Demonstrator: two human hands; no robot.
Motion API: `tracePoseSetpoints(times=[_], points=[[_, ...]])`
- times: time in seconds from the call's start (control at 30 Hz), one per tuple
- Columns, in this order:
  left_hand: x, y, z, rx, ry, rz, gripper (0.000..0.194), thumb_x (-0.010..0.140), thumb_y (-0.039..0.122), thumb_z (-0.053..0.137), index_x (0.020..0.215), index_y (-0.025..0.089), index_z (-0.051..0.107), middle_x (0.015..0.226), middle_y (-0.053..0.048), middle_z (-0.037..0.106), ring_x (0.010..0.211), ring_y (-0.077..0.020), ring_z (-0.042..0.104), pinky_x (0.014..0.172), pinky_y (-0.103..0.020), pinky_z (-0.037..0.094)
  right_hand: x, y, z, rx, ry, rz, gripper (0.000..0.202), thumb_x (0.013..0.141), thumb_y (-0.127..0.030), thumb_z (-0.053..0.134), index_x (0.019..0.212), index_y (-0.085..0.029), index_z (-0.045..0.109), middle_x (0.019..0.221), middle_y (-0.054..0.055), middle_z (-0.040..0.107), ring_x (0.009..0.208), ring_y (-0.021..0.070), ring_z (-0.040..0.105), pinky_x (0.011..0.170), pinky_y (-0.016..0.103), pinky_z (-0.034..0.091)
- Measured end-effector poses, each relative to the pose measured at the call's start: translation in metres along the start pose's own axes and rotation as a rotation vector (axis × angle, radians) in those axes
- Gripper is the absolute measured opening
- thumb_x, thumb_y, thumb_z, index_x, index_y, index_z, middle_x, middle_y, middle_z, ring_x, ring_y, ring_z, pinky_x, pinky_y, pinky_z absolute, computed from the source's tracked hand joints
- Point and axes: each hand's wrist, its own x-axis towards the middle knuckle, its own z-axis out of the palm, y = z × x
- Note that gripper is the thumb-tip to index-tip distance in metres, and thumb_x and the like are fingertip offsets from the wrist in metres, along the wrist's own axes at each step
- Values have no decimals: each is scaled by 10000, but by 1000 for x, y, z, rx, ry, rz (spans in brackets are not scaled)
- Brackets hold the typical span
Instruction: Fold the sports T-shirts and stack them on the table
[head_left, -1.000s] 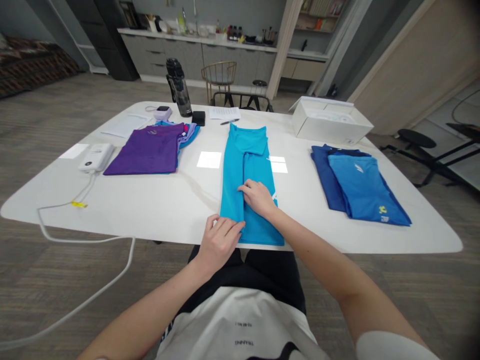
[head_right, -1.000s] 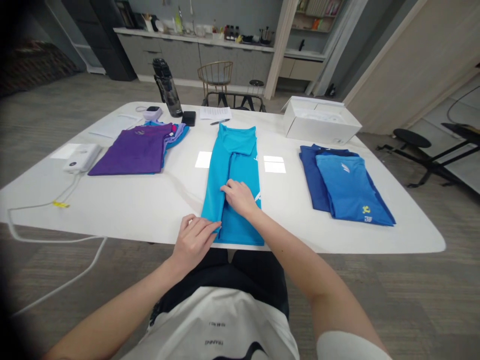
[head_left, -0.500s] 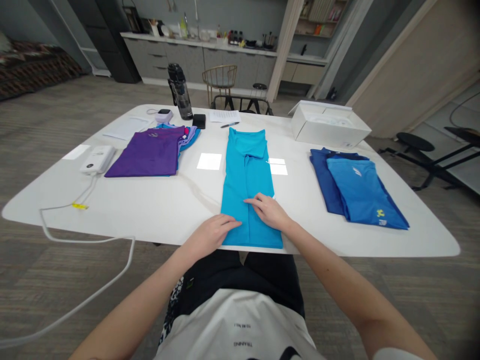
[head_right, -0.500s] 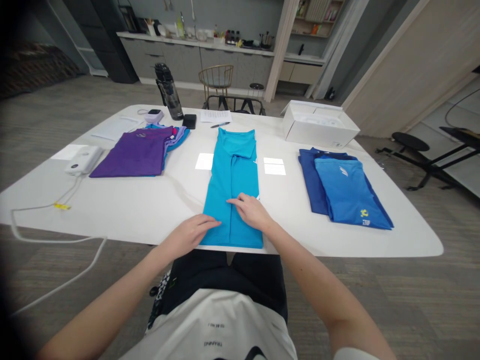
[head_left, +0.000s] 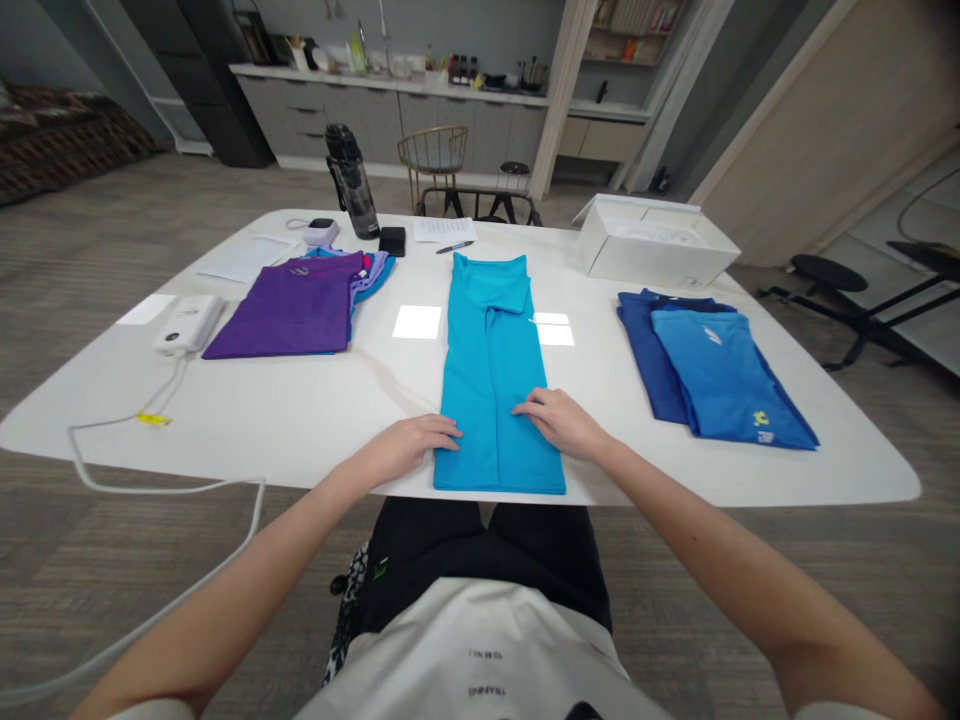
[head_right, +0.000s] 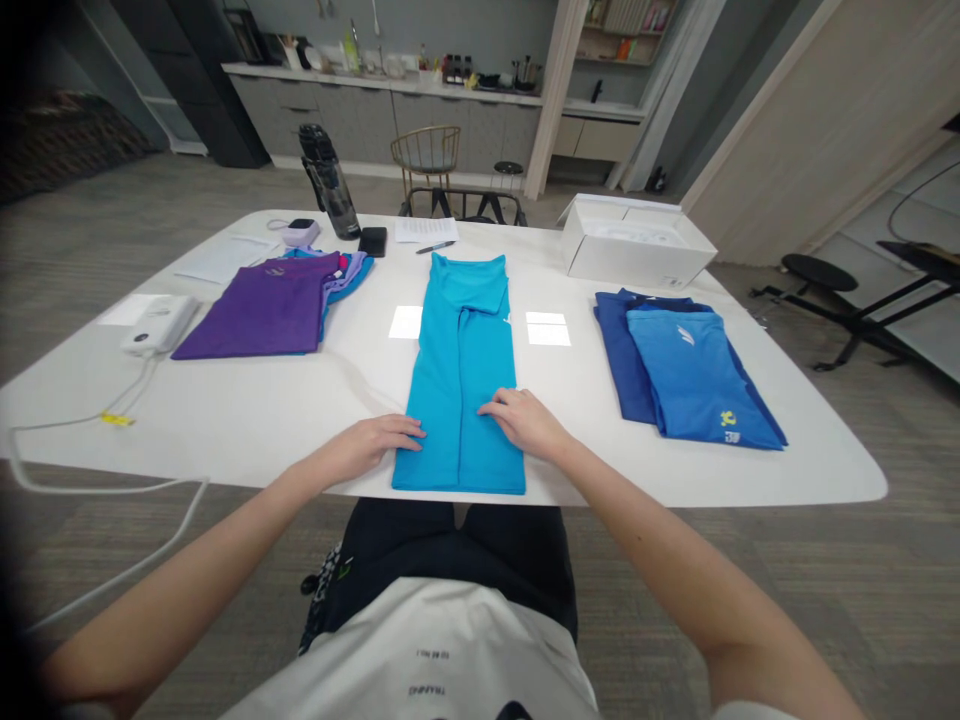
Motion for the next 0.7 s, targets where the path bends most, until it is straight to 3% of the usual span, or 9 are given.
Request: tracePoseSetpoints(times=[0.17, 0.33, 0.57, 0.7], points=[[-9, 8, -4, -113, -80, 46, 544, 880, -43, 404, 1194, 258, 731, 1365, -18, 665, 1387, -191, 511, 1208, -380, 390, -45, 3, -18, 45, -57, -35, 307, 1002, -139, 436, 1061, -236, 721, 1150, 98, 666, 1065, 238, 614, 916, 394, 449], [-13, 13, -9, -176, -79, 28, 361, 1029, 184, 436, 1189, 284, 744, 1364, -36, 665, 1378, -204, 522, 1207, -397, 387, -79, -6, -23, 174, -68, -14, 251, 1007, -223, 509, 1075, -276, 745, 1251, 97, 652, 1154, 253, 605, 955, 410, 469], [3, 14, -13, -230, -62, 35, 269, 1016, 336, 528, 1079, 273, 782, 1212, -68, 733, 1227, -212, 625, 1112, -365, 461, -78, -13, -19, 307, -91, 37, 182, 986, -324, 590, 1006, -304, 770, 1242, 95, 646, 1165, 269, 588, 990, 444, 465], [12, 16, -24, -374, -45, 3, 273, 1014, 353, 534, 1059, 247, 782, 1089, -85, 758, 1062, -200, 679, 989, -338, 519, -65, -16, -31, 454, -97, 66, 215, 1011, -333, 530, 980, -255, 728, 1127, 103, 670, 1098, 249, 603, 961, 412, 481]])
